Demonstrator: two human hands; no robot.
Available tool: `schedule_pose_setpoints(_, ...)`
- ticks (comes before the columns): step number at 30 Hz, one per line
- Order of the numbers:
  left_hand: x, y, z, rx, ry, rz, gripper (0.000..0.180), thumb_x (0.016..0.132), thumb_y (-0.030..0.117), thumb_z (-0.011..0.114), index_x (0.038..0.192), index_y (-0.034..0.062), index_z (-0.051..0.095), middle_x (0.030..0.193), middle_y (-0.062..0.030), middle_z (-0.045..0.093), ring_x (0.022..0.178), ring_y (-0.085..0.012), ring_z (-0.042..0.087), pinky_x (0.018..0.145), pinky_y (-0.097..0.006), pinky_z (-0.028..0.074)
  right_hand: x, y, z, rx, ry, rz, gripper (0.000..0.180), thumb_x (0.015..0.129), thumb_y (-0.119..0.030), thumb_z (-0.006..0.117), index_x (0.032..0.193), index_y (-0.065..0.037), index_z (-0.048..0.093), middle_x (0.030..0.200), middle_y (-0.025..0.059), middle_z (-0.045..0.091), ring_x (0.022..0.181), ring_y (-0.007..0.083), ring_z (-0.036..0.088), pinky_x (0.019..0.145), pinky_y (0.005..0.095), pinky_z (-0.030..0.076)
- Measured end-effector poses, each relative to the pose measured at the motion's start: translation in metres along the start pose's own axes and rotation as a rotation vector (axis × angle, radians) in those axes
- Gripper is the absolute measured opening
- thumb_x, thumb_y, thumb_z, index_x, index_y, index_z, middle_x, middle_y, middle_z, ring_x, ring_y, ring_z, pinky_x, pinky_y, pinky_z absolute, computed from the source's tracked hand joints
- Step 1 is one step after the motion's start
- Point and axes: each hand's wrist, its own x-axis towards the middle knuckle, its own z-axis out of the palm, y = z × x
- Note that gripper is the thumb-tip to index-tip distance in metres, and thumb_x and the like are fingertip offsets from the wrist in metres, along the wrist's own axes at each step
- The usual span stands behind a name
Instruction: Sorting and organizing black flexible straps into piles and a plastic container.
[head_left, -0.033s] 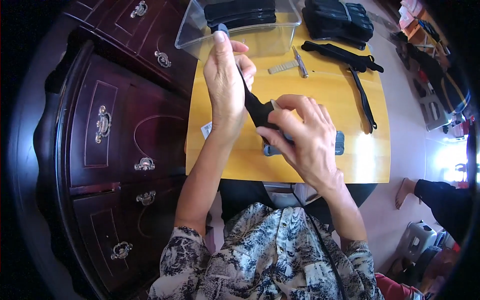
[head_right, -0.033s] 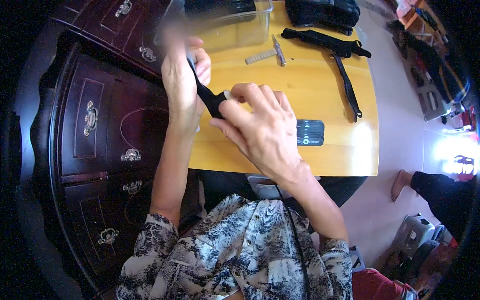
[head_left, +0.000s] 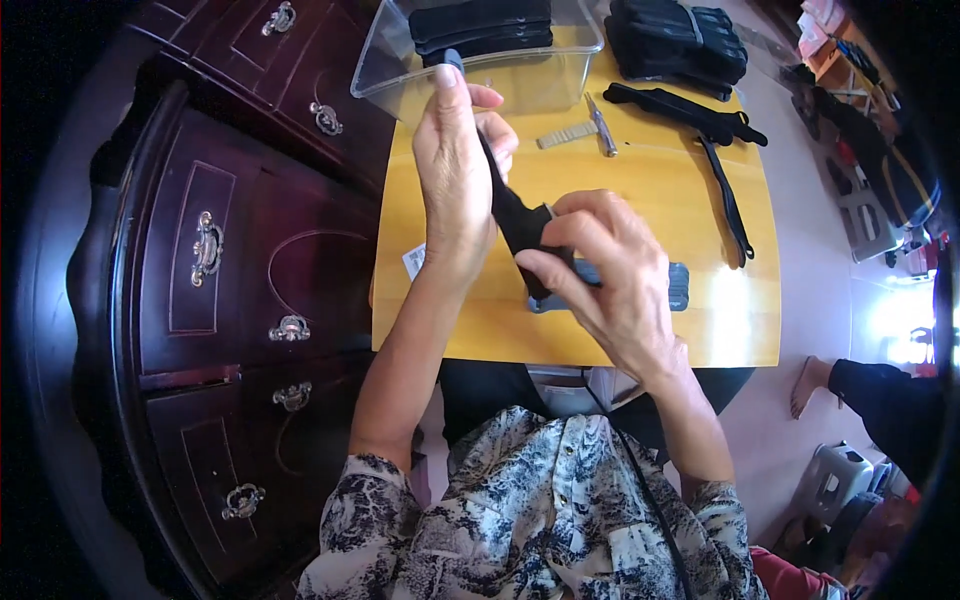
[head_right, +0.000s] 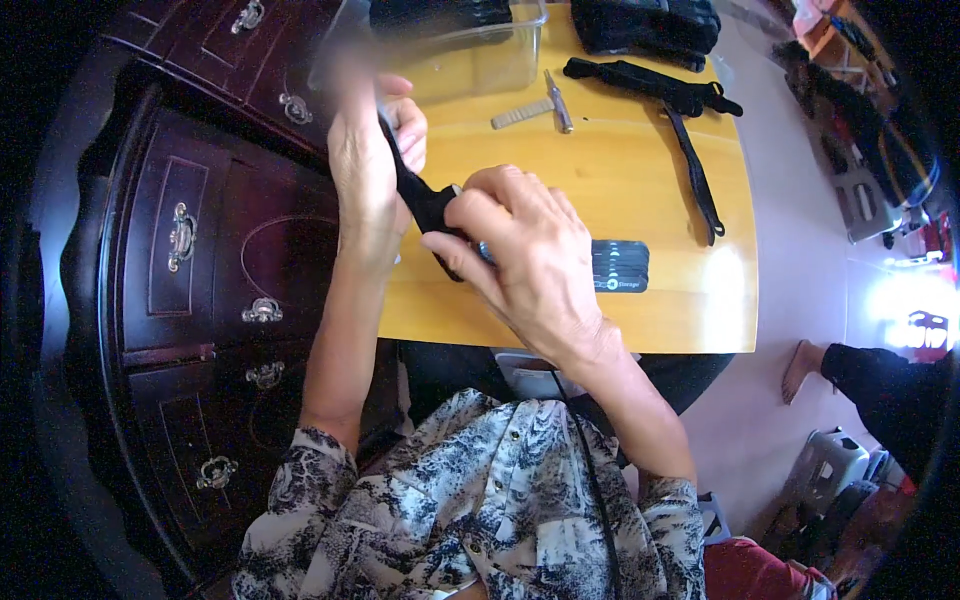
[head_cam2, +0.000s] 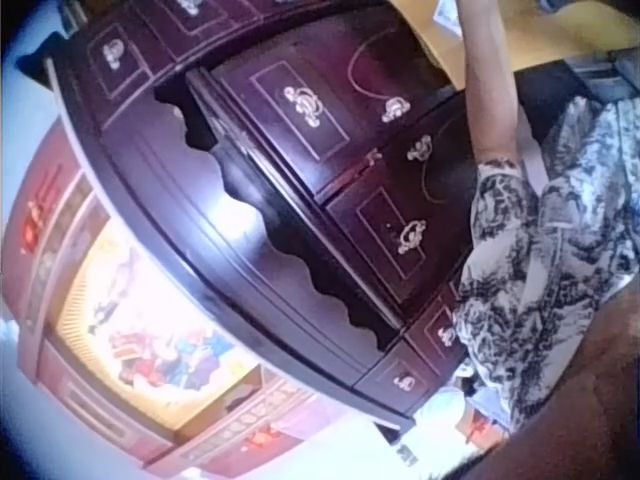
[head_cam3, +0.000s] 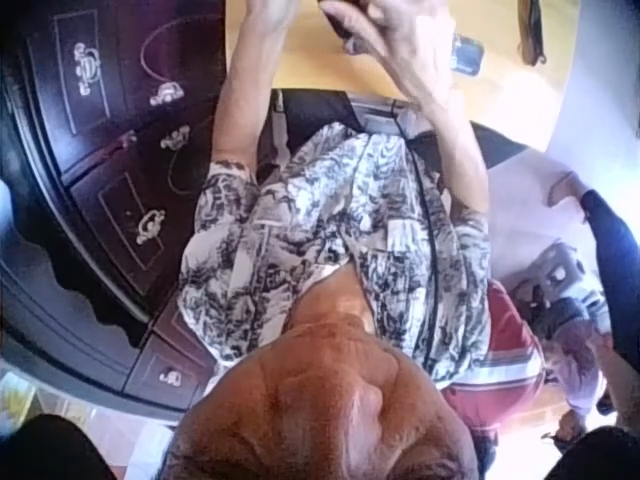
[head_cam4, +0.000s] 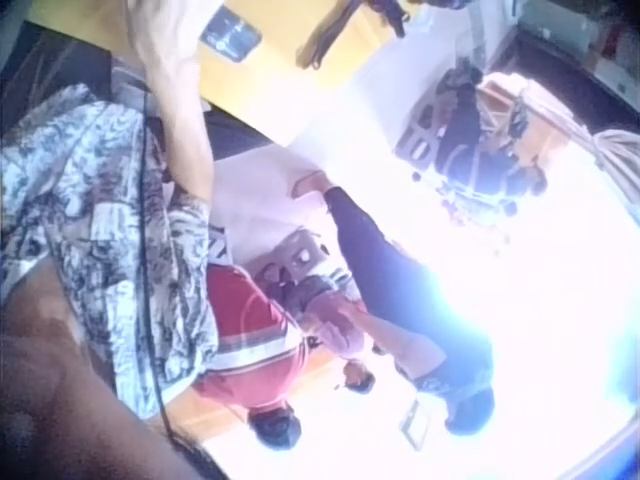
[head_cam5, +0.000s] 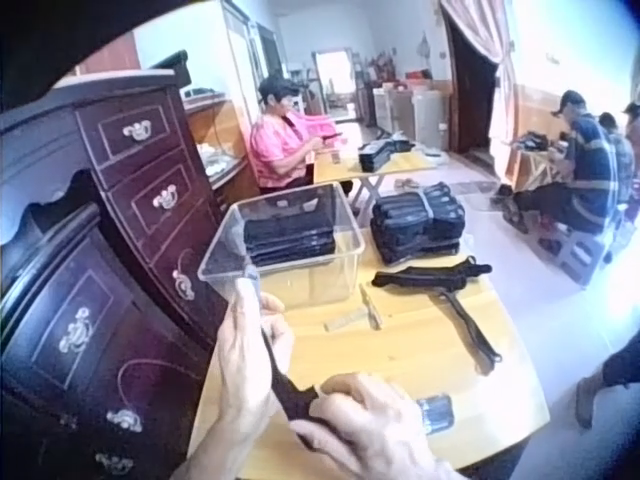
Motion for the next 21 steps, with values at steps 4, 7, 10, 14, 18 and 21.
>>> schedule_pose_setpoints(4,-0.017,0.004,-0.005,0.015,-0.163,-0.023,0.063,0.095,0.057,0.038,0.116,-0.0006,0.054,0.073,-0.0051,0.057,0.059,-0.0081,0.05,0.055,-0.022,0.039,0.003,0.003,0.002,0.718,0.185,0.542,0.02,0.082,-0.015,0.072,0.084,-0.001,0.058,0.076,0.0022,0.058,0.065,0.0079,0.053,0.058,0.0229,0.046)
schedule_pose_setpoints(7,-0.048,0.009,-0.011,0.289,-0.049,0.187,0.067,0.092,0.058,0.043,0.129,0.0035,0.049,0.096,-0.0091,0.058,0.076,-0.0113,0.054,0.067,-0.024,0.043,0.011,0.003,-0.004,0.823,0.261,0.641,0.018,0.083,-0.015,0.072,0.085,-0.002,0.059,0.076,-0.0009,0.057,0.064,0.0043,0.05,0.055,0.019,0.045)
schedule_pose_setpoints(10,-0.061,0.024,-0.017,0.493,-0.141,0.615,0.063,0.082,0.05,0.063,0.128,0.0079,0.053,0.114,-0.0082,0.055,0.093,-0.016,0.052,0.076,-0.028,0.045,0.014,0.001,-0.003,0.88,0.303,0.6,0.017,0.083,-0.015,0.071,0.085,-0.003,0.059,0.074,-0.0017,0.054,0.058,0.004,0.048,0.049,0.0189,0.043)
schedule_pose_setpoints(14,-0.052,0.019,-0.022,0.978,-0.415,1.162,0.047,0.065,0.016,0.08,0.109,0.012,0.065,0.12,-0.009,0.057,0.104,-0.028,0.055,0.088,-0.035,0.048,0.018,-0.004,-0.003,1.037,0.255,0.616,0.017,0.086,-0.018,0.069,0.084,-0.004,0.059,0.074,-0.0018,0.054,0.056,0.0043,0.05,0.048,0.0175,0.042)
schedule_pose_setpoints(18,-0.04,0.032,-0.029,0.806,-0.391,1.116,0.036,0.065,0.007,0.078,0.099,0.0066,0.068,0.102,-0.0075,0.066,0.095,-0.0199,0.061,0.074,-0.026,0.051,0.019,-0.01,-0.005,1.256,0.091,0.74,0.018,0.088,-0.02,0.067,0.087,-0.004,0.058,0.074,0.0004,0.056,0.055,0.0051,0.052,0.048,0.0176,0.042)
schedule_pose_setpoints(21,-0.044,0.025,-0.03,0.341,-0.351,0.561,0.024,0.07,0.004,0.076,0.091,0.0026,0.066,0.096,-0.0099,0.066,0.089,-0.0179,0.062,0.069,-0.025,0.05,0.019,-0.011,-0.011,1.22,-0.085,0.68,0.02,0.088,-0.021,0.066,0.088,-0.004,0.057,0.072,0.0006,0.055,0.055,0.0048,0.053,0.048,0.0179,0.043)
